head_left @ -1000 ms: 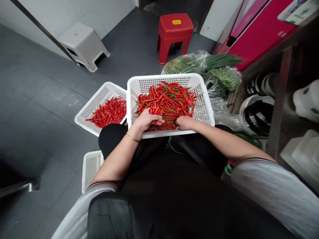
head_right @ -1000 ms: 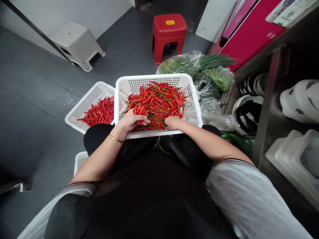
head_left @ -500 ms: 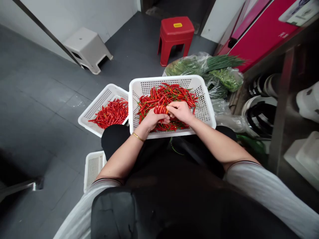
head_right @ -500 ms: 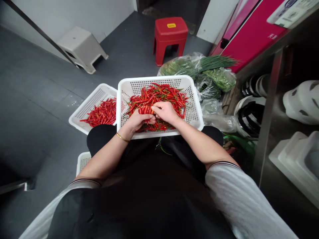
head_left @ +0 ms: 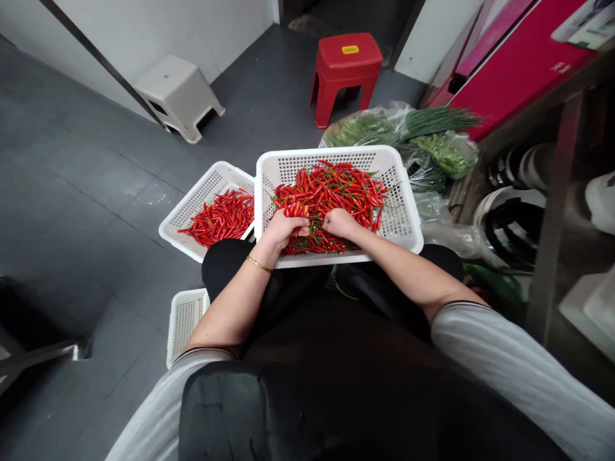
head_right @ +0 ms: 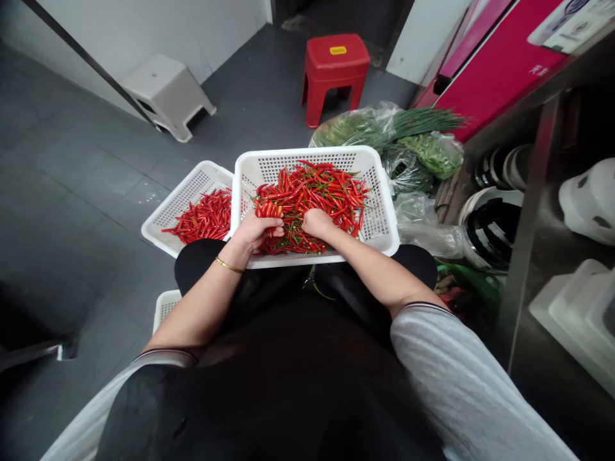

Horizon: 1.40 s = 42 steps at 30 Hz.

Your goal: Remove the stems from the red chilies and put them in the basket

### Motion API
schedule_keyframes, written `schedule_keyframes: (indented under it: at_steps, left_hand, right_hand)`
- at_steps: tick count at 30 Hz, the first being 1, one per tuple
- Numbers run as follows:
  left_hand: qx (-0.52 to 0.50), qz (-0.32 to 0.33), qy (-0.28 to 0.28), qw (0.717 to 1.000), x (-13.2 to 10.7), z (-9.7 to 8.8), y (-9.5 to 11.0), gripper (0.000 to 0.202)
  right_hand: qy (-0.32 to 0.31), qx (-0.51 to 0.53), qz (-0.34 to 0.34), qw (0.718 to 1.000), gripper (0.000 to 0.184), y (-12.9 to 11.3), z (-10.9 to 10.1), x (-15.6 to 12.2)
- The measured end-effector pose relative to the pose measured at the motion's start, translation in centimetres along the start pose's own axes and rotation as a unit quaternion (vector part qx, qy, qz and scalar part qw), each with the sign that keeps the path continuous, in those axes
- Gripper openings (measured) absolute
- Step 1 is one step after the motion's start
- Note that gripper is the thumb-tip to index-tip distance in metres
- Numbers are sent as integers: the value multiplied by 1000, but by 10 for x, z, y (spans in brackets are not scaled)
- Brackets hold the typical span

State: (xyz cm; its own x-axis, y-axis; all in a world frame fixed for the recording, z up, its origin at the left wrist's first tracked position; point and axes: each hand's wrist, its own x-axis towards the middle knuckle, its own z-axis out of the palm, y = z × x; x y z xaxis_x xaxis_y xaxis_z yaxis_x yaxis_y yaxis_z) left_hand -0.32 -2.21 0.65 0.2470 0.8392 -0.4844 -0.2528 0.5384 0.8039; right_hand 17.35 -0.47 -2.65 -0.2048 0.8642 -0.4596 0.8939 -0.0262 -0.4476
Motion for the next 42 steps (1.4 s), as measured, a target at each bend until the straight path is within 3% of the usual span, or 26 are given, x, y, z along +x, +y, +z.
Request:
schedule_keyframes:
  at_steps: [2, 4, 6, 9, 12, 14, 17, 18, 20, 22, 24, 25, 27, 30, 32, 34, 36, 40, 42]
  left_hand:
    - [-3, -1, 2, 1000, 0, 6, -5, 30]
    - [-16, 13, -14, 1000, 0, 13, -7, 30]
    - [-30, 24, -31, 999, 0, 20, -8, 27]
    - [-13, 15, -22, 1000, 1, 24, -8, 23]
    - [47, -8, 12, 999, 1, 22, -11, 20]
    - [87, -9, 32, 996, -1, 19, -14, 18]
    - [76, 40, 0, 996, -6, 14, -15, 21]
    - [51, 60, -36, 996, -8, 13, -13, 23]
    - [-4, 88, -119, 989, -12, 12, -8, 27]
    - [-40, 99, -166, 980, -15, 13, -4, 30]
    - [-52, 108, -168, 978, -16, 15, -4, 30]
    - [-50, 113, -160, 979, -16, 16, -5, 30]
    - [-36, 118, -146, 981, -16, 16, -7, 29]
    - [-11, 118, -150, 982, -16, 18, -8, 28]
    - [-11, 109, -146, 983, -17, 22, -6, 25]
    - [-29, 87, -112, 989, -18, 28, -6, 23]
    - [-60, 49, -51, 996, -20, 35, -7, 21]
    - [-100, -12, 34, 994, -24, 37, -7, 19]
    - [-83, 6, 33, 996, -25, 30, -2, 22]
  right_hand:
    - [-1, 195, -10, 981, 19, 3, -13, -4]
    - [17, 317, -44, 947, 22, 0, -24, -12]
    - [66, 289, -98, 950, 23, -7, -31, -22]
    - [163, 62, -157, 972, 26, -19, -31, -39]
    - [174, -102, -159, 967, 29, -24, -22, -47]
    - [152, -89, -134, 975, 25, -23, -15, -47]
    - [90, 141, -96, 981, 21, -22, -10, -48]
    - [59, 258, -100, 959, 23, -23, -11, -49]
    - [-1, 471, -128, 873, 29, -26, -12, -55]
    - [-30, 594, -153, 789, 37, -28, -13, -61]
    - [-26, 626, -156, 764, 43, -27, -14, -64]
    - [-18, 615, -152, 774, 44, -25, -15, -64]
    - [-5, 547, -147, 824, 44, -19, -19, -63]
    - [13, 368, -170, 914, 41, -13, -27, -62]
    - [79, 222, -198, 951, 41, -17, -32, -62]
    - [170, 63, -209, 961, 39, -25, -33, -60]
    - [215, -79, -203, 952, 39, -32, -34, -55]
    - [165, -230, -109, 953, 44, -24, -44, -42]
    - [71, -264, -56, 960, 41, -10, -48, -38]
